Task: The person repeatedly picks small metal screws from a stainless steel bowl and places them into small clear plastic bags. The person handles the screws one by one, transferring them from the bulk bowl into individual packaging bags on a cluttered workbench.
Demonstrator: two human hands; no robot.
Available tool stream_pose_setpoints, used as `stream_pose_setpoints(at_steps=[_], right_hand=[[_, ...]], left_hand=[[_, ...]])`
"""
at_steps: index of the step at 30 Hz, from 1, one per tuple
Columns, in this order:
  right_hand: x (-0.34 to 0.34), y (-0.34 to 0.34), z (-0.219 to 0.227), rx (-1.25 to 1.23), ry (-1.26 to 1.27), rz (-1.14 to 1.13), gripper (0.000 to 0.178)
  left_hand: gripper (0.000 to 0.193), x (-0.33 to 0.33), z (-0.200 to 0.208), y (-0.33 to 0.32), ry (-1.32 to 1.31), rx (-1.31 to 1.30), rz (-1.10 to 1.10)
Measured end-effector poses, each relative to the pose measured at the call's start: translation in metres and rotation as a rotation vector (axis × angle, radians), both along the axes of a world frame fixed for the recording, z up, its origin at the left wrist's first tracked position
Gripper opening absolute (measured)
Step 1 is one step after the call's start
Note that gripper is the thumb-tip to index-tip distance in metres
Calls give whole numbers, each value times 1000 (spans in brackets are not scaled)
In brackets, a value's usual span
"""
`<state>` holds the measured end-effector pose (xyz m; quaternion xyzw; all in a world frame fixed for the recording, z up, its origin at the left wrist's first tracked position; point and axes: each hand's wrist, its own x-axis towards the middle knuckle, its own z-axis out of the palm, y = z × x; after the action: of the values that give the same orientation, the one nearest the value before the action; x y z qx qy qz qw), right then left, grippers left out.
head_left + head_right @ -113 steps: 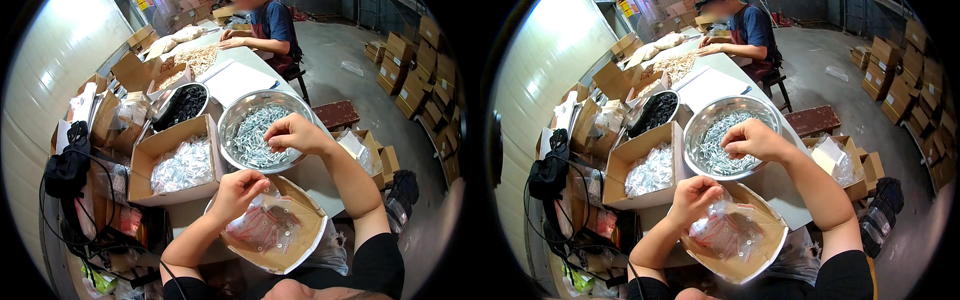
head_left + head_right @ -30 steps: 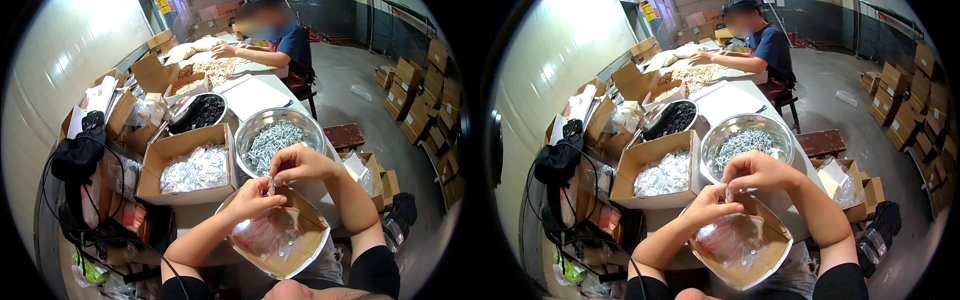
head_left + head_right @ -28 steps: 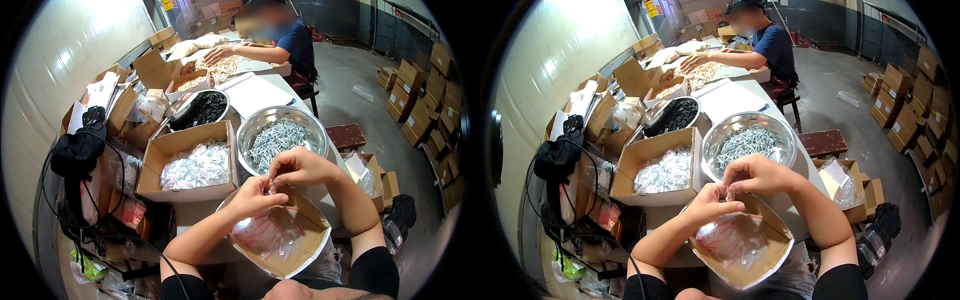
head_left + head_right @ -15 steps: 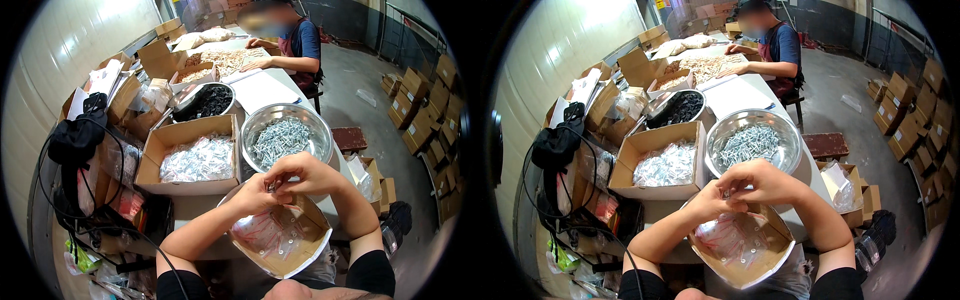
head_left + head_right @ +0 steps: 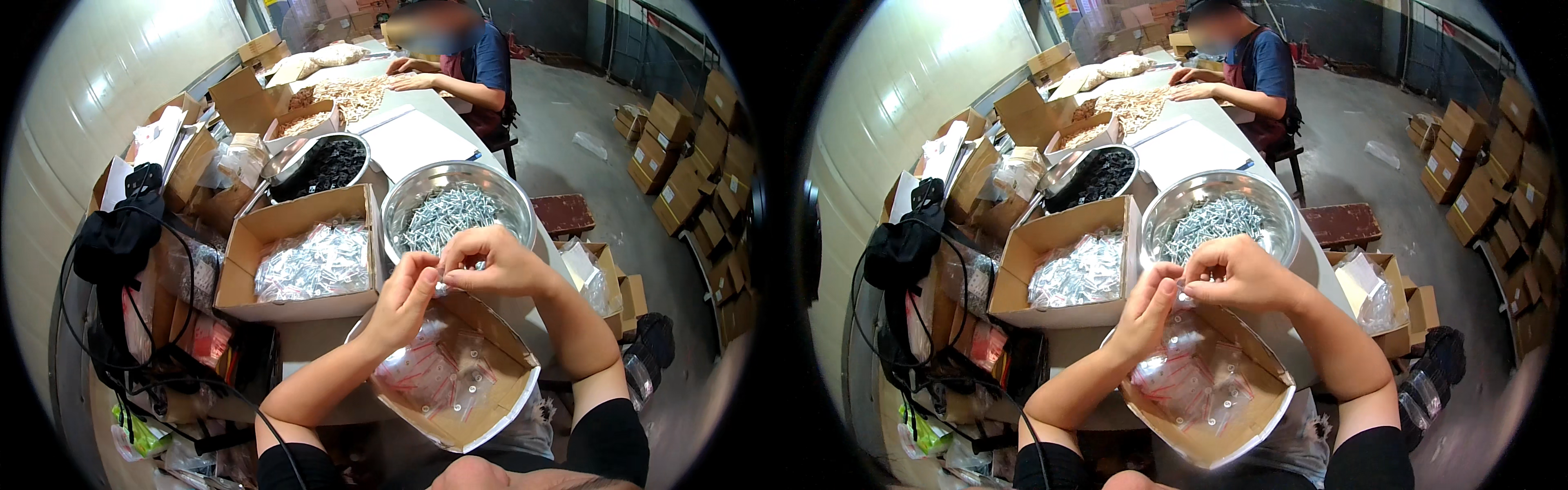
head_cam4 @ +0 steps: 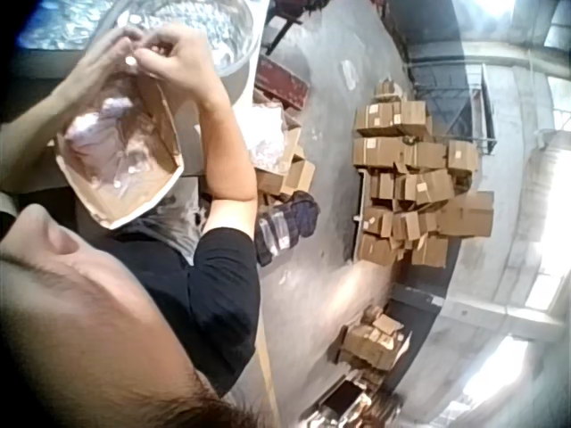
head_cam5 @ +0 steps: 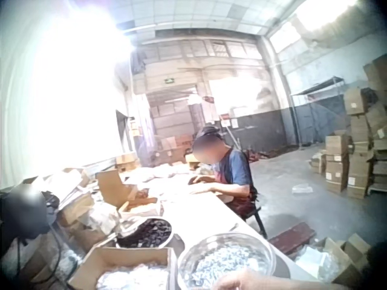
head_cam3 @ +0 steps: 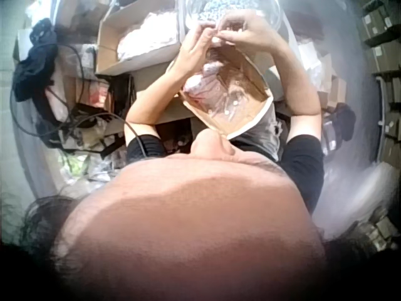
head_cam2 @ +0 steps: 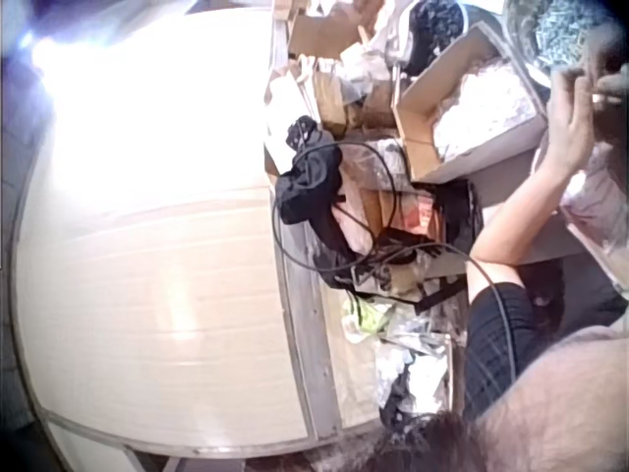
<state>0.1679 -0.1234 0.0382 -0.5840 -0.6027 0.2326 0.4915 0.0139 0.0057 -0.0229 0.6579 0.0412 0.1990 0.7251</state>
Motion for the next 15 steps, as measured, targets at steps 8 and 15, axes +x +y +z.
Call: stream_pose_setpoints(at_steps=[8,15], right_hand=[[3,2,-9,-122,79,-11,18],[-1,6,-14,-48,-94,47,21]], left_hand=[[15,-3,15,-7,67,149,62],[16,-4,9,-4,56,328,109]])
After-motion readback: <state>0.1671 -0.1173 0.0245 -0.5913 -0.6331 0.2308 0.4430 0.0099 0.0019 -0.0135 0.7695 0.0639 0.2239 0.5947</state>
